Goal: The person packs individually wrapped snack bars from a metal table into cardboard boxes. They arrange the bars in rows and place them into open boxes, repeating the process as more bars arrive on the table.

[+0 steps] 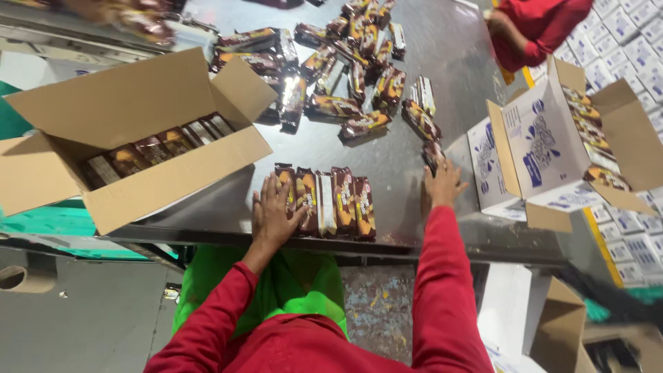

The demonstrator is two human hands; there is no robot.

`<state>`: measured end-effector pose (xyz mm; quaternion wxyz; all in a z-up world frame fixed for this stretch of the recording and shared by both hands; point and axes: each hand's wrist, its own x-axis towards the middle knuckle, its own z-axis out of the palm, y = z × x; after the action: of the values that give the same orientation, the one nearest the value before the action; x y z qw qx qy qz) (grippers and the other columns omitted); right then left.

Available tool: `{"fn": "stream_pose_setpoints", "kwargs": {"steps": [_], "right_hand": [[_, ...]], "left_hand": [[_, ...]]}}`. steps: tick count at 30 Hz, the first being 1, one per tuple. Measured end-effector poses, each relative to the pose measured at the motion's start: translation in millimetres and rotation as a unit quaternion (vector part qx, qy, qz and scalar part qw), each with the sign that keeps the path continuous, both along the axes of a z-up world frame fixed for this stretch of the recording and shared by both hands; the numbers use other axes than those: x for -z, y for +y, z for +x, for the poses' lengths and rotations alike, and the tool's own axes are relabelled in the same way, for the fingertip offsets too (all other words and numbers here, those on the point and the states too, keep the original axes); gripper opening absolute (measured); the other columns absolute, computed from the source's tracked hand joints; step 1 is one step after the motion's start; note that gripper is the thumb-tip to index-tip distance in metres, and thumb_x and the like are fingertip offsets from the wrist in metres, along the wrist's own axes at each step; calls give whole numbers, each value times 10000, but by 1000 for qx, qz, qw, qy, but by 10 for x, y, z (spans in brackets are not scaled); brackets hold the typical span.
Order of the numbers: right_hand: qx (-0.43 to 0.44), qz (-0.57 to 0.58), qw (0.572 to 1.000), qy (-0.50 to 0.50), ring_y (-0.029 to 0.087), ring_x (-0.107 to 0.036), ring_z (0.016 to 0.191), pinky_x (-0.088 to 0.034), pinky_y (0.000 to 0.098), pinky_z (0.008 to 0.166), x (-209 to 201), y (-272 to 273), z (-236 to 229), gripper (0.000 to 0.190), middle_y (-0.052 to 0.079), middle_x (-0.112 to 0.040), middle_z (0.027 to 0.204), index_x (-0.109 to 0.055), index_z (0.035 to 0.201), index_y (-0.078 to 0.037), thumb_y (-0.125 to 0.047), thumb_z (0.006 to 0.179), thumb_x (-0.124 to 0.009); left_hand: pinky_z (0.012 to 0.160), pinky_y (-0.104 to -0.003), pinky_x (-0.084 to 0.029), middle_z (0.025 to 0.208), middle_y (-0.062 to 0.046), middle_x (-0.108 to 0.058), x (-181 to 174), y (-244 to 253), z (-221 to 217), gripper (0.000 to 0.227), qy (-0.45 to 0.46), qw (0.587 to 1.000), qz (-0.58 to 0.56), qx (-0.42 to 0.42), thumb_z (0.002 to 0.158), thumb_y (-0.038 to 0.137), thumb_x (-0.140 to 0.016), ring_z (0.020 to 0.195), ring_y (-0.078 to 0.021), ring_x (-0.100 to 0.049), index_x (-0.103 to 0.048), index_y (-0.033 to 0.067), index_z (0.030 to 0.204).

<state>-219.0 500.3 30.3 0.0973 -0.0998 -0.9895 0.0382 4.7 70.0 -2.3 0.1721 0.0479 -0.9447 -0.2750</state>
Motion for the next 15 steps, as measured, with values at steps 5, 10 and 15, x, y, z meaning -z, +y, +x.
{"fn": "stream_pose_setpoints", "kwargs": {"steps": [5, 10, 15], "right_hand": [[-109, 71, 981, 144, 408, -584, 1103, -472, 536, 932, 243, -503, 858, 619, 223, -610, 1257, -619, 1326, -18, -563, 1044, -537], [-162, -111, 976, 89, 362, -547, 1218, -467, 467, 1013, 223, -1437, 2015, 467, 175, -578, 1284, -675, 1257, -161, -462, 899, -680], [-125, -202, 969, 75, 393, -490, 1244, -435, 480, 1031, 52, -1551, 1870, 733, 222, -494, 1342, -590, 1407, -117, -487, 817, -818]], "left_hand": [[1202, -613, -177, 1665, -210, -188, -26, 18, -12, 901, -18, 1000, -11, 8, 871, 664, -633, 1549, -358, -175, -416, 109, 1547], [1191, -598, -157, 1660, -230, -125, 98, 2, -104, 989, -57, 998, -22, 21, 845, 689, -647, 1527, -379, -160, -345, 84, 1567], [1241, -539, -183, 1690, -202, -130, 192, -95, -121, 964, -49, 998, 20, 28, 829, 637, -710, 1541, -390, -177, -359, 131, 1570]]}}
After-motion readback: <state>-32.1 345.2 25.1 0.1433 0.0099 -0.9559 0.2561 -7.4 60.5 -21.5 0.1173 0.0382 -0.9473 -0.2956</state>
